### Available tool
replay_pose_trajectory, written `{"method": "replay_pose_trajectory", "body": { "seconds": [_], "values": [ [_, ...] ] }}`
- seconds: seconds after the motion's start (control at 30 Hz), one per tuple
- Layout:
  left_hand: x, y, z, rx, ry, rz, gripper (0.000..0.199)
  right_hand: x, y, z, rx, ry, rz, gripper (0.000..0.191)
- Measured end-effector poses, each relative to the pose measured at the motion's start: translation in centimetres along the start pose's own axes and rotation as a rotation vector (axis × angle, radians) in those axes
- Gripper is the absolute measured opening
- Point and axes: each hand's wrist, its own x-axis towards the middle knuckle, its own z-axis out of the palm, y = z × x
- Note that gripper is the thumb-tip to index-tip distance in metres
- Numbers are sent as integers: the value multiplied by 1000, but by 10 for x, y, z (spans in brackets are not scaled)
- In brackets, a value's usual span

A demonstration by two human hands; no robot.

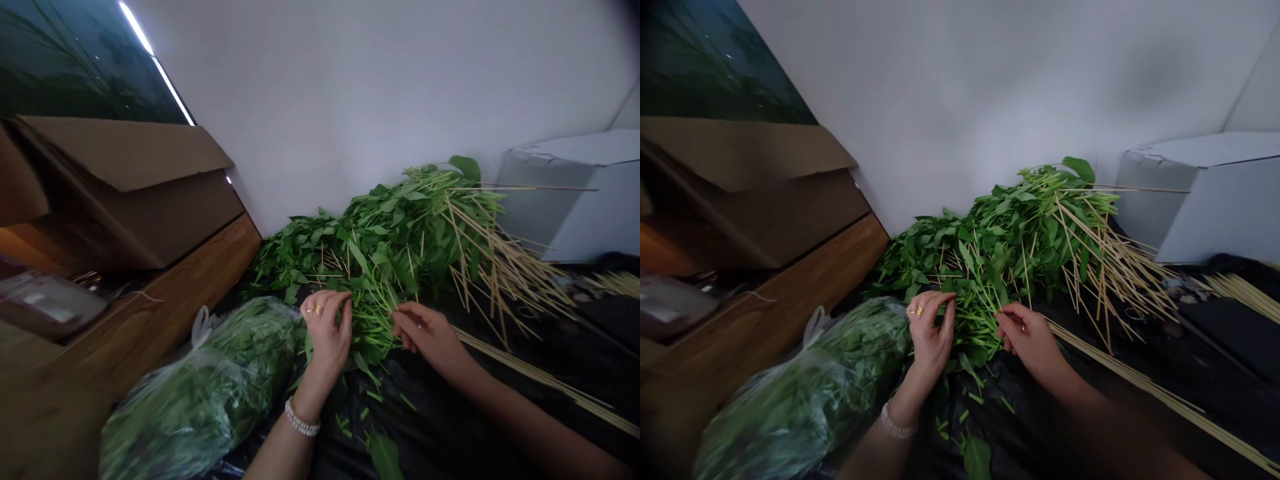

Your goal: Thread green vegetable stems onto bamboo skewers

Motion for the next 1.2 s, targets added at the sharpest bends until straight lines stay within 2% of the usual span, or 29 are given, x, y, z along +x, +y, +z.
{"method": "replay_pose_trajectory", "body": {
  "seconds": [0.17,0.33,0.43,0.6,0.87,0.97,1.1,1.17,1.2],
  "values": [
    [-1,0,1,70,-44,104,13,0,2,1,-11,-7,12,42],
    [0,1,1,130,-186,222,24,0,11,2,-98,-13,5,36],
    [1,2,1,164,-240,238,23,0,17,1,-162,-31,-20,31],
    [1,-3,1,225,-302,223,20,0,19,-2,-291,-20,-118,30],
    [1,-3,2,193,-252,232,15,-2,11,-3,-516,20,-369,24],
    [2,-3,4,104,-205,137,10,-2,11,-3,-527,0,-364,22],
    [10,-18,4,-43,-13,-175,13,0,14,-6,-397,-40,-184,22],
    [13,-25,2,-64,62,-257,14,2,16,-8,-322,-36,-111,23],
    [14,-27,2,-69,62,-256,14,3,17,-9,-286,-33,-80,24]
  ]
}}
